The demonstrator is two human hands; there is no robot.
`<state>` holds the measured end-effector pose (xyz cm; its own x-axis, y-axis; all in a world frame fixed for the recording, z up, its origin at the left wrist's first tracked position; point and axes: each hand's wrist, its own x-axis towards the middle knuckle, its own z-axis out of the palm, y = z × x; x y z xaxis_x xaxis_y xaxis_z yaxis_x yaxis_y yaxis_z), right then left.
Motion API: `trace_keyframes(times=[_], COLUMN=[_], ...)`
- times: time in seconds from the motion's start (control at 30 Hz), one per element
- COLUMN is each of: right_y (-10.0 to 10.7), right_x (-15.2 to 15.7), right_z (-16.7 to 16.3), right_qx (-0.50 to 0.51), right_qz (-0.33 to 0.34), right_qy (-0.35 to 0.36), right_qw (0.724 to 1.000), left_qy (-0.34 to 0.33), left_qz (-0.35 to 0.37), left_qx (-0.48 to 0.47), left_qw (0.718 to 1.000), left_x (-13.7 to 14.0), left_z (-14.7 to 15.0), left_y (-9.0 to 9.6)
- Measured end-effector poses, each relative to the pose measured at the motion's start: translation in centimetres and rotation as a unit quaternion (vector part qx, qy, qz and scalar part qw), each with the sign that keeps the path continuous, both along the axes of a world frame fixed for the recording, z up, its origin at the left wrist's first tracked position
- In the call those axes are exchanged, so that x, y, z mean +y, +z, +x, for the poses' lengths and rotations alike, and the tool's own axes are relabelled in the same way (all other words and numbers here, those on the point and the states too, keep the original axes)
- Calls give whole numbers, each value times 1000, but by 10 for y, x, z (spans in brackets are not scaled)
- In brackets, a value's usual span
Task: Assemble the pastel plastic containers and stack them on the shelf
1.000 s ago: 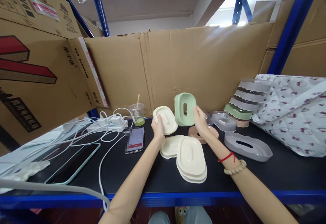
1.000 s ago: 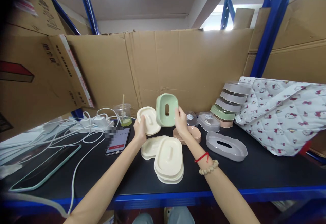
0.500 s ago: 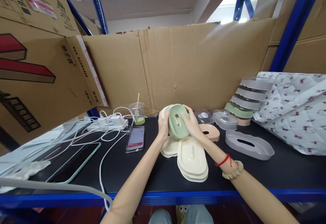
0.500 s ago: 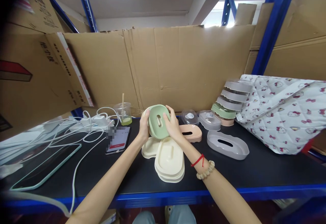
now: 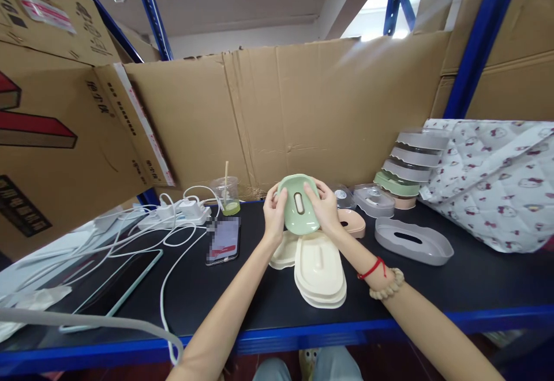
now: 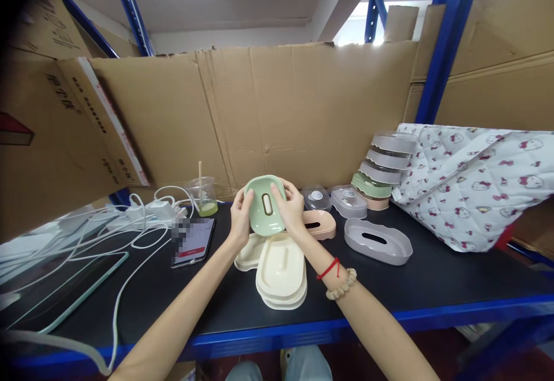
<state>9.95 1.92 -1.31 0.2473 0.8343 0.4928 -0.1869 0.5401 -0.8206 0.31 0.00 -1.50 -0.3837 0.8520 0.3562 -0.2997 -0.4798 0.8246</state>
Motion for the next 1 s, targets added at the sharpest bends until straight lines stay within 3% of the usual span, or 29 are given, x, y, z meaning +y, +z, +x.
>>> trace_keyframes(times=[0.17, 0.37, 0.5, 0.57, 0.67, 0.77, 0.87, 0.93, 1.0], right_y=[2, 1, -3, -8, -20, -29, -28, -22, -16], right_x=[-1, 5, 30, 48, 73, 88, 88, 81, 68], right_z=[5, 6, 26, 46, 74, 90, 90, 82, 70], right_qx=[-20, -68, -174, -253, -386, -439, -422, -392, -377], right_qz=[28, -5, -48, -95, -182, -243, -209, -138, -43], right_qy=[-10, 36, 25, -54, -178, -200, -221, -220, -177], right_qw=[999, 997, 983, 961, 887, 841, 854, 882, 908], left_qy=[-23, -40, -52, -44, -67, -101, -130, -146, -154], left_qz=[-31, -49, -101, -141, -184, -189, -177, -176, -182], left_qx=[81, 41, 7, -32, -79, -87, -88, -92, -102], left_qw=[996, 997, 994, 988, 977, 973, 972, 969, 966], left_x=[1, 3, 7, 9, 9, 9, 8, 8, 7], left_z=[-2, -5, -6, -8, -11, -11, -10, -8, -6], left_y=[0, -4, -6, -5, -2, 1, 1, 1, 0])
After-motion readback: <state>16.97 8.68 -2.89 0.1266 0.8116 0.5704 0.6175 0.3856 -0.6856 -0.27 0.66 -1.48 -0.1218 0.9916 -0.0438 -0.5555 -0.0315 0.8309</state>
